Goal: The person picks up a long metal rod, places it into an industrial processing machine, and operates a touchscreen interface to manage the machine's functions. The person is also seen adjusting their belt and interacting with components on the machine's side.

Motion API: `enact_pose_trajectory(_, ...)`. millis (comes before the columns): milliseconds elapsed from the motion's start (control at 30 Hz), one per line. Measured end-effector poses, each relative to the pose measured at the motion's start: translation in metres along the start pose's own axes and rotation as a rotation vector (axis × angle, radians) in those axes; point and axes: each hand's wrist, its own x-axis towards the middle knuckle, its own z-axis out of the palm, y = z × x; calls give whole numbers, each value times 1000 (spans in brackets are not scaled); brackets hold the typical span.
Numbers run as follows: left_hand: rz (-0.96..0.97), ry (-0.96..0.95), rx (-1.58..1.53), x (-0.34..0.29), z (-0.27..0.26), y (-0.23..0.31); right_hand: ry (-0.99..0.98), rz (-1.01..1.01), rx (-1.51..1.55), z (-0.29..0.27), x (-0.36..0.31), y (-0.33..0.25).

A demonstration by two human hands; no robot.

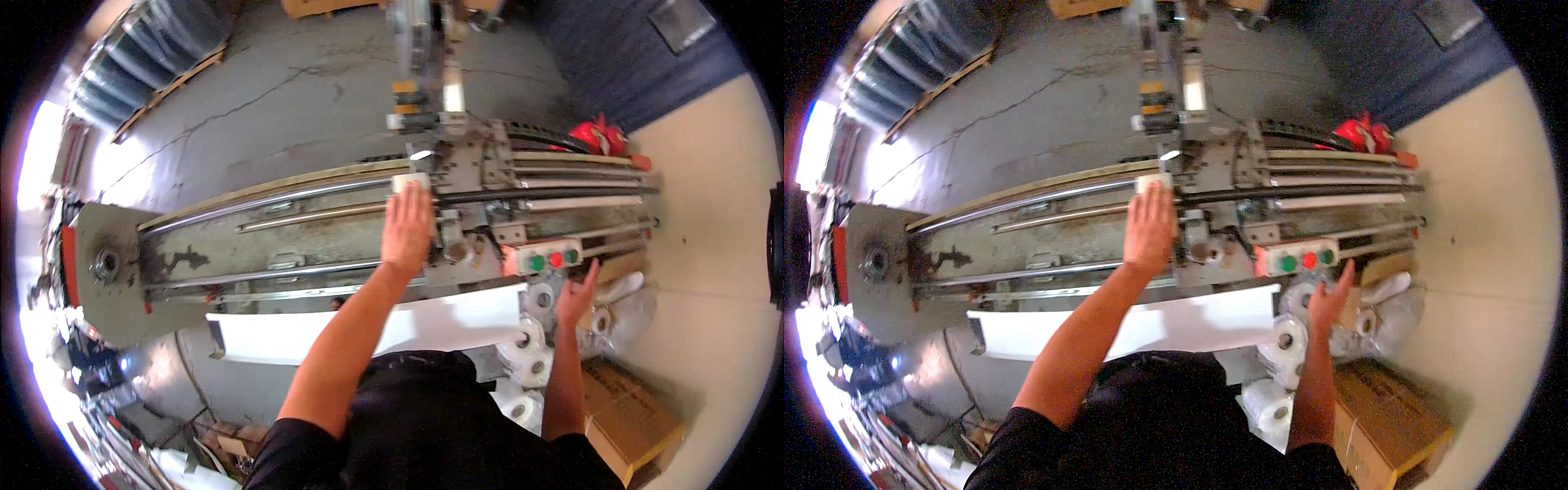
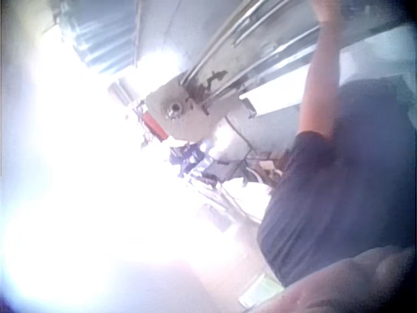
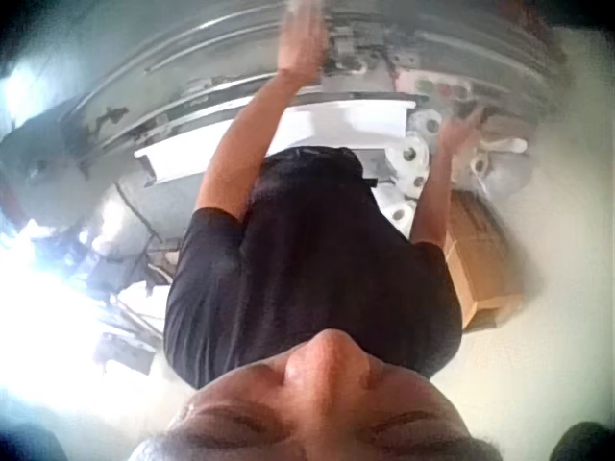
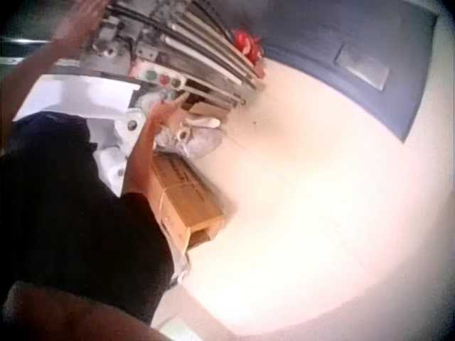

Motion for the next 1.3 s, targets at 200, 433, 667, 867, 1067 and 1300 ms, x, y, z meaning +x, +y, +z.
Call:
enact_pose_trajectory(200,-9,25,-73,-2,-4,-5,-152,43,-228,-6,27,-5)
enact_pose_trajectory(433,17,93,-75,-19,2,-31,-93,-81,206,-2,-22,-110)
enact_pose_trajectory(667,11,92,-108,-45,4,-66,-429,-383,353,32,-128,-221)
enact_pose_trajectory(867,9,249,-115,-80,25,-127,-527,-320,514,76,-214,-309)
enact_pose_trajectory(1067,36,259,-100,-115,49,-215,-452,-262,463,125,-302,-430)
enact_pose_trajectory(1300,45,217,-145,-168,48,-329,-482,-150,464,137,-375,-572)
